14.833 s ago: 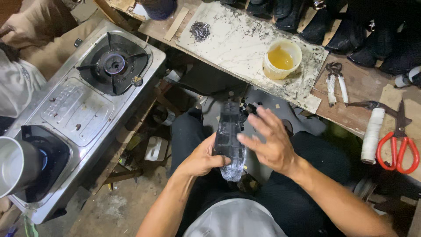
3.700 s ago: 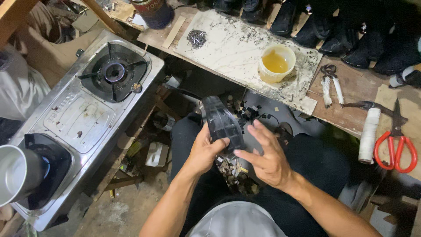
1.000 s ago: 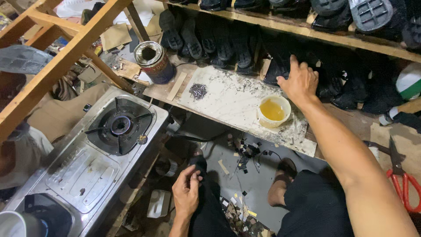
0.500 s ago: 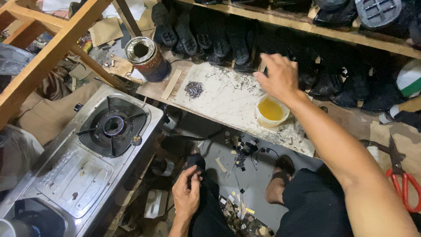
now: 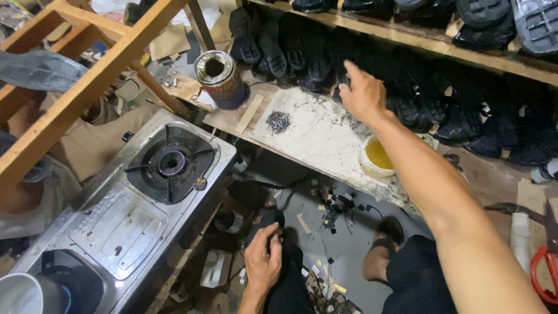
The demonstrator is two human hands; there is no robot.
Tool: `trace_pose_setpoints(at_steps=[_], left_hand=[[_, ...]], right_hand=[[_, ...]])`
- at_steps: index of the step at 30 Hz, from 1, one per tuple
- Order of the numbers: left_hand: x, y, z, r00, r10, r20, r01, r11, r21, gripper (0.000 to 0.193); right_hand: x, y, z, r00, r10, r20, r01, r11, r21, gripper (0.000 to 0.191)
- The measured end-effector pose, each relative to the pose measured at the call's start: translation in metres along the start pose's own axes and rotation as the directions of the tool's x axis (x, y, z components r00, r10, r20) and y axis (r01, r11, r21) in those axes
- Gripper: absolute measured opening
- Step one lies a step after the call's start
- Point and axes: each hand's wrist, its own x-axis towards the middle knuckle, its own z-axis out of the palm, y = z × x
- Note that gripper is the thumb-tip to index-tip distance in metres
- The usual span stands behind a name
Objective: The person sits holding a black shoe sole on their lap and rubs its surface by hand, repeatedly dipping fingers into a cup of yellow adhesive and spreading it over the sole. They turn the sole over to treat both sides, then place it on the shelf with other finished soles and pick up another.
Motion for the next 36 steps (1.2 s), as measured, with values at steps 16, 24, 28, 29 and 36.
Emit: trace_pose_setpoints(at_steps=[16, 24, 28, 29, 36], left_hand=[[0.004, 0.011, 0.036, 0.721, -0.611, 0.327, 0.591, 0.296, -0.751, 0.034], [-0.041, 0.037, 0.033, 0.798, -0.475, 0.371, 0.602, 0.651, -0.461, 0.035], [-0.05, 0.043, 0.021, 0.845, -0.382, 0.374, 0.526, 0.715, -0.46, 0.036], [-0.051, 0.043, 0.017, 0.851, -0.37, 0.372, 0.515, 0.727, -0.454, 0.035], [-0.047, 0.038, 0.012, 0.763, -0.388, 0.517, 0.638, 0.583, -0.503, 0.039]], right_hand=[[-0.268, -0.095, -0.129, 0.793, -0.474, 0.384, 0.302, 0.852, 0.428, 0.055], [-0.169, 0.01, -0.099, 0.939, -0.177, 0.296, 0.209, 0.975, -0.078, 0.071], [-0.154, 0.028, -0.099, 0.81, -0.001, 0.587, 0.169, 0.958, -0.231, 0.079], [-0.157, 0.031, -0.102, 0.853, -0.039, 0.521, 0.166, 0.966, -0.198, 0.07], [-0.198, 0.014, -0.13, 0.95, -0.05, 0.31, -0.007, 0.983, 0.182, 0.036]])
